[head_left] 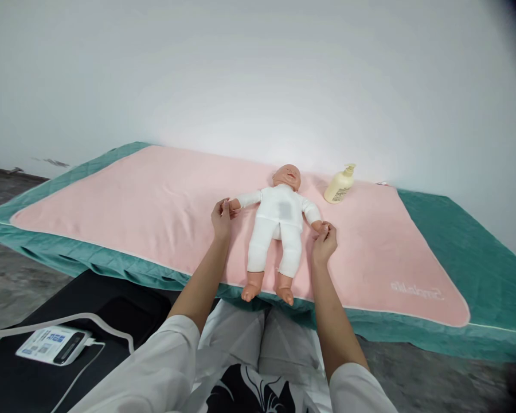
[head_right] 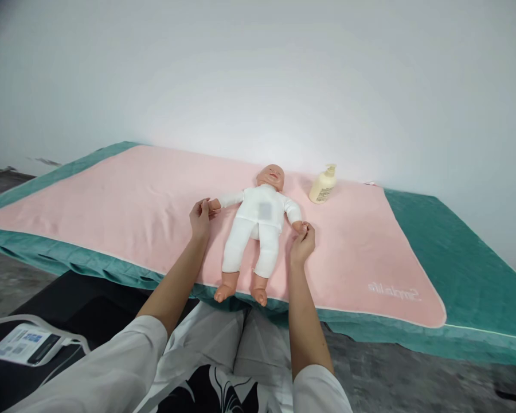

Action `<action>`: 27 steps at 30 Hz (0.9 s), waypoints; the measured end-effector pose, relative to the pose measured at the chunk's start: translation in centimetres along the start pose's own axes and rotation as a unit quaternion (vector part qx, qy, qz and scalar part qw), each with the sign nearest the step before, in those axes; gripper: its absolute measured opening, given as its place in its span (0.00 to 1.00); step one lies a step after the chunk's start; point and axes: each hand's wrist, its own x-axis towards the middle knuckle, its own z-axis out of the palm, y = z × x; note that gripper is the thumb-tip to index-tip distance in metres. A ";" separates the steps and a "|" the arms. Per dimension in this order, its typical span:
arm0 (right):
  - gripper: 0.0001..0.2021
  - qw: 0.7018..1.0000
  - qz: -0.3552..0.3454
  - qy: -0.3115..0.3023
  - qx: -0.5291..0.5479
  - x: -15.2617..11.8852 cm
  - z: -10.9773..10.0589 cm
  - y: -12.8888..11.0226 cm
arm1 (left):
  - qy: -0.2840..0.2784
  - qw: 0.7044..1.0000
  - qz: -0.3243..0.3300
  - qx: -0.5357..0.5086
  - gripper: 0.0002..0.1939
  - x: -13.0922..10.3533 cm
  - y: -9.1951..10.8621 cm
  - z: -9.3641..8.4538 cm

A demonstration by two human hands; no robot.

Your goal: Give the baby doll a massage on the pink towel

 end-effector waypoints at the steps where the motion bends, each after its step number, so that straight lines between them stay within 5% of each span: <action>1: 0.24 1.000 -0.002 -0.002 0.014 0.0 -0.2 -0.1 | -0.004 1.000 -0.001 -0.015 0.22 0.1 -0.1 -0.1; 10: 0.26 0.985 0.009 -0.072 0.158 0.1 -0.5 -0.5 | -0.025 0.995 0.002 -0.092 0.24 0.4 -0.8 -0.3; 27: 0.23 0.989 -0.007 -0.050 0.138 -0.2 -0.7 -0.7 | -0.003 0.997 -0.003 -0.072 0.21 -0.1 0.0 -0.1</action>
